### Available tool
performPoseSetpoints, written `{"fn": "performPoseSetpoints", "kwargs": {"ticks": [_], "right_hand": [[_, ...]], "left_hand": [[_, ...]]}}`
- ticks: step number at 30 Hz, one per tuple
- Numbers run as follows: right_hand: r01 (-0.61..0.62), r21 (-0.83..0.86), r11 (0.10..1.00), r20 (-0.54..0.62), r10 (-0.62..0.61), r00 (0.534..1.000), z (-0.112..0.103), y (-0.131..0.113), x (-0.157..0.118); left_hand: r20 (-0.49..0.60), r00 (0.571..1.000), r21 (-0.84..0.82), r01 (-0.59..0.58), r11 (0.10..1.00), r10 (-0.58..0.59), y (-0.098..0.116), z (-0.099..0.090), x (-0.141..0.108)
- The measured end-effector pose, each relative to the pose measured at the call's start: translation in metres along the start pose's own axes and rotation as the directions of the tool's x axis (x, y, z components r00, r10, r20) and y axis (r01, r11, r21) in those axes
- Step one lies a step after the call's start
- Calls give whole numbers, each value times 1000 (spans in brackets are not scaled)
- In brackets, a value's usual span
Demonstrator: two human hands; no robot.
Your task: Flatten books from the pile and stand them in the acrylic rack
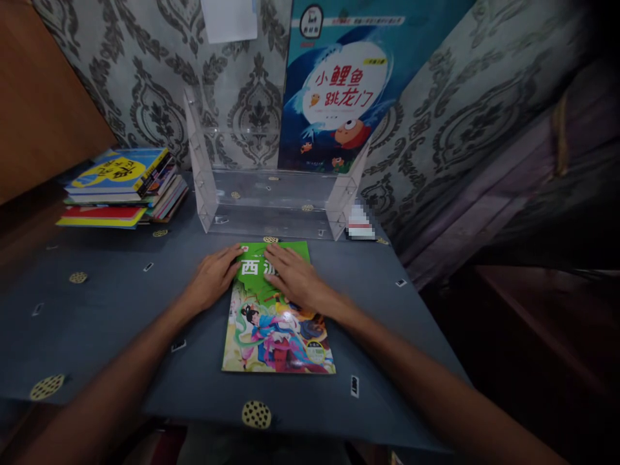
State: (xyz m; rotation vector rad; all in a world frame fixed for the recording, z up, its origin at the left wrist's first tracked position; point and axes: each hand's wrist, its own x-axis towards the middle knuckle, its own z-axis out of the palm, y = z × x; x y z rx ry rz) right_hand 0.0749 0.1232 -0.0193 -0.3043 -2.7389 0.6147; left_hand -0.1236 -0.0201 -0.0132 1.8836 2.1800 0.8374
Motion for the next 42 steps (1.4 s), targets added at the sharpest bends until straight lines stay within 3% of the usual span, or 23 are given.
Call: {"fn": "performPoseSetpoints", "kwargs": {"ticks": [5,12,17,21,25,28,31,33,35,37,39,40,42], "right_hand": [[-67,35,997,-63,69,996,-11,37,-2],[-29,252,967,-160,71,984,-10,56,-4],[-45,325,945,-154,99,983,-12,59,0],[-18,355,935,-171,84,982,-13,58,0],[-18,339,941,-174,82,981,-13,57,0],[-17,321,947,-180,79,980,-13,56,0],[-9,287,958,-180,63,982,-13,54,0],[-24,254,967,-165,67,984,-12,52,-1],[-56,213,975,-148,89,985,-11,49,-2],[-99,172,980,-157,127,979,-10,44,-5],[-144,146,979,-184,170,968,-8,36,-11],[-171,139,975,-201,197,960,-6,30,-16],[-227,130,965,-218,251,943,-4,15,-27]], "left_hand": [[11,1000,25,18,1000,-18,2,-1,0],[-4,999,121,-50,991,51,4,1,-1],[148,979,151,-165,975,143,35,6,-6],[289,925,70,-278,958,247,77,17,-18],[394,824,-102,-400,911,406,115,30,-36],[454,750,-172,-455,874,480,131,35,-47],[490,724,-212,-441,872,485,138,32,-51],[490,728,-288,-384,877,479,139,27,-50],[446,770,-357,-314,880,456,132,22,-46],[306,878,-344,-258,903,367,116,17,-39],[77,975,-221,-185,957,207,90,13,-30],[-24,993,-125,-117,985,115,76,11,-27],[-117,993,22,30,999,-27,50,9,-21]]}}
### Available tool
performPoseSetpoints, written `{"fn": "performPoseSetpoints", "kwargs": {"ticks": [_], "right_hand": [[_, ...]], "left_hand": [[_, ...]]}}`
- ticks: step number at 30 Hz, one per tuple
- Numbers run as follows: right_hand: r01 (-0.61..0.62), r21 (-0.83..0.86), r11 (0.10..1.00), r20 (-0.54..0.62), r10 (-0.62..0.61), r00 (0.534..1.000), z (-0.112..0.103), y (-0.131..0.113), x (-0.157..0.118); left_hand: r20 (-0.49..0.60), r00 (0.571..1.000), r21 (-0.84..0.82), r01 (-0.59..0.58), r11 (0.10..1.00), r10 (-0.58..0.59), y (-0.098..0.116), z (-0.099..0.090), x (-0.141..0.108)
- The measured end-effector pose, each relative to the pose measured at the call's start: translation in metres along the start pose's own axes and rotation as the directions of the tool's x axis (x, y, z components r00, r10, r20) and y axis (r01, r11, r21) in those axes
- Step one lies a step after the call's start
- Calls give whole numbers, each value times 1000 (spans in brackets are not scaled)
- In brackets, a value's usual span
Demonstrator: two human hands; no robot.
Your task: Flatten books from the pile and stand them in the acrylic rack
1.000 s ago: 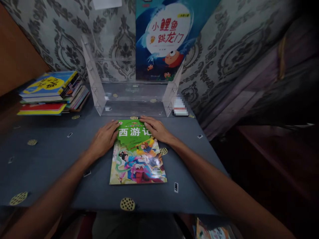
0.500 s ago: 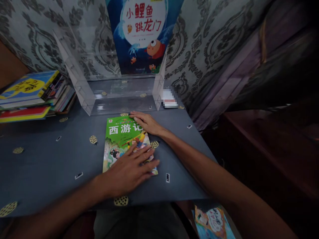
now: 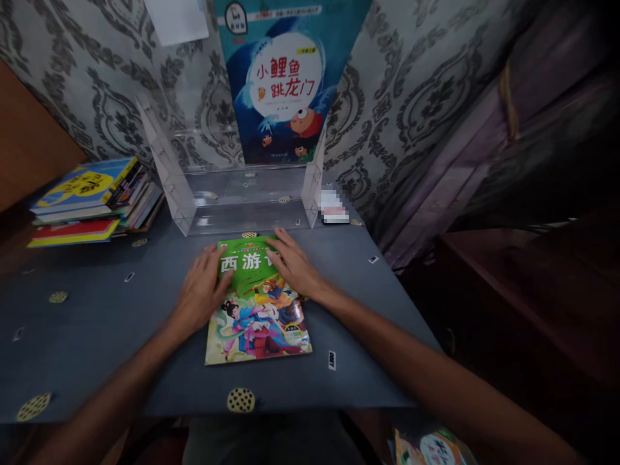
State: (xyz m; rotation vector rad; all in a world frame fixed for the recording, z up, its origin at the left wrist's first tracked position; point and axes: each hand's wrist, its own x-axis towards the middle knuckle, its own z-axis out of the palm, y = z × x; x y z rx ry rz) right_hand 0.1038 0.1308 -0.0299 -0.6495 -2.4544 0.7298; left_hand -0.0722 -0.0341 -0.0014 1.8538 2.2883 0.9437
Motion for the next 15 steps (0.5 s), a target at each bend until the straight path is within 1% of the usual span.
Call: {"fn": "performPoseSetpoints", "kwargs": {"ticks": [2,4,6,8,10,11,13,15], "right_hand": [[-44,-29,999,11,44,999,0,-13,-18],[-66,-59,996,47,69,997,1,-24,-35],[-79,-79,994,71,85,994,1,-32,-46],[-86,-81,993,74,92,993,1,-36,-51],[-84,-66,994,65,89,994,2,-36,-52],[-82,-56,995,59,85,995,2,-35,-52],[-80,-34,996,42,81,996,3,-32,-51],[-79,-13,997,18,79,997,4,-30,-51]], "left_hand": [[15,997,50,80,996,-80,-17,0,3],[48,994,13,100,995,-100,-23,0,3],[54,993,-103,109,989,-104,-21,0,2],[44,988,-290,153,945,-146,-19,0,3],[29,970,-497,224,839,-242,-17,-1,5],[30,952,-595,262,760,-305,-17,-1,6],[49,897,-765,316,561,-438,-15,-1,7],[112,836,-878,336,341,-537,-9,0,9]]}}
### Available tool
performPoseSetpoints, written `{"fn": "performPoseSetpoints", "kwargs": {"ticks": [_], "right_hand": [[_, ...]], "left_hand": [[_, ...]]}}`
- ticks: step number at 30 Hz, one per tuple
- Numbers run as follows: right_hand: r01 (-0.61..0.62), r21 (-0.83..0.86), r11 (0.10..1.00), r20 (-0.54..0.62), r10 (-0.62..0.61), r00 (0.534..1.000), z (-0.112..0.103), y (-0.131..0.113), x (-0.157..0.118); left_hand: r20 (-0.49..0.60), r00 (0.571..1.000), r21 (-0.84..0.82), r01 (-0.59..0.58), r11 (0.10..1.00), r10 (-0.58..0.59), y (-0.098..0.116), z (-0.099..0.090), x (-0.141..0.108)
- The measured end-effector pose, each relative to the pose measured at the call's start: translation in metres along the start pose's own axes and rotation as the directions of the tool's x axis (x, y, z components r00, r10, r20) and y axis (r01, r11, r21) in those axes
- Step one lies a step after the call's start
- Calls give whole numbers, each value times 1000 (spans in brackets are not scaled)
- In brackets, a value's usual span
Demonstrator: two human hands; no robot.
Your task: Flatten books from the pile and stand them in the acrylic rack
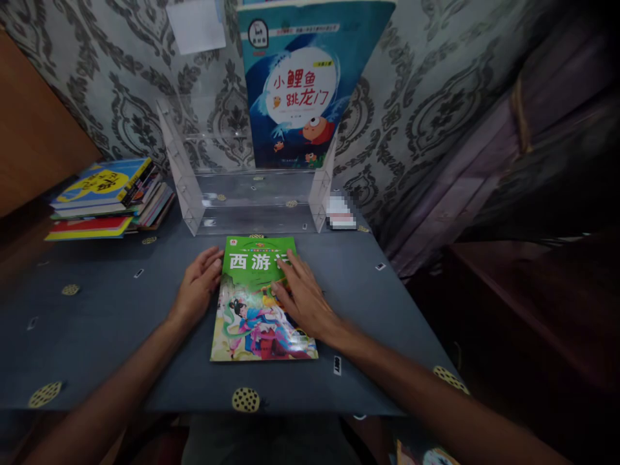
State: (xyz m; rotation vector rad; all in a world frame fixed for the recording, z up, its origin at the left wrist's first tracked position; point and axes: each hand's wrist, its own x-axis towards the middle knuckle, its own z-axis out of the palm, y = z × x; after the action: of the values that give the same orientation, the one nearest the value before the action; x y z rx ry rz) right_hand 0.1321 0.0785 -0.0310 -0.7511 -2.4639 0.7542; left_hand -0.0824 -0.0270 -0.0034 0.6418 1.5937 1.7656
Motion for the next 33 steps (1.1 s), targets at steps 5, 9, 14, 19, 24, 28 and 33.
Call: {"fn": "performPoseSetpoints", "kwargs": {"ticks": [5,9,14,19,24,28,33], "right_hand": [[28,35,999,-19,-27,999,0,1,-1],[28,50,998,25,-29,999,-1,-2,0],[13,77,997,14,-14,1000,-3,-6,-1],[32,96,995,-50,-28,998,-6,-12,-2],[-56,189,980,-146,84,986,-4,-15,-1],[-131,515,847,-126,226,966,-8,-24,2],[-235,773,589,18,349,937,-14,-39,5]], "left_hand": [[65,957,-240,291,926,-283,5,14,-8],[93,944,-292,330,898,-317,7,15,-11],[107,947,-352,322,879,-304,7,13,-13],[151,947,-407,321,855,-283,12,12,-16],[151,964,-432,265,862,-221,16,12,-18],[80,978,-392,210,896,-195,19,11,-20],[62,974,-343,225,912,-216,20,12,-22]]}}
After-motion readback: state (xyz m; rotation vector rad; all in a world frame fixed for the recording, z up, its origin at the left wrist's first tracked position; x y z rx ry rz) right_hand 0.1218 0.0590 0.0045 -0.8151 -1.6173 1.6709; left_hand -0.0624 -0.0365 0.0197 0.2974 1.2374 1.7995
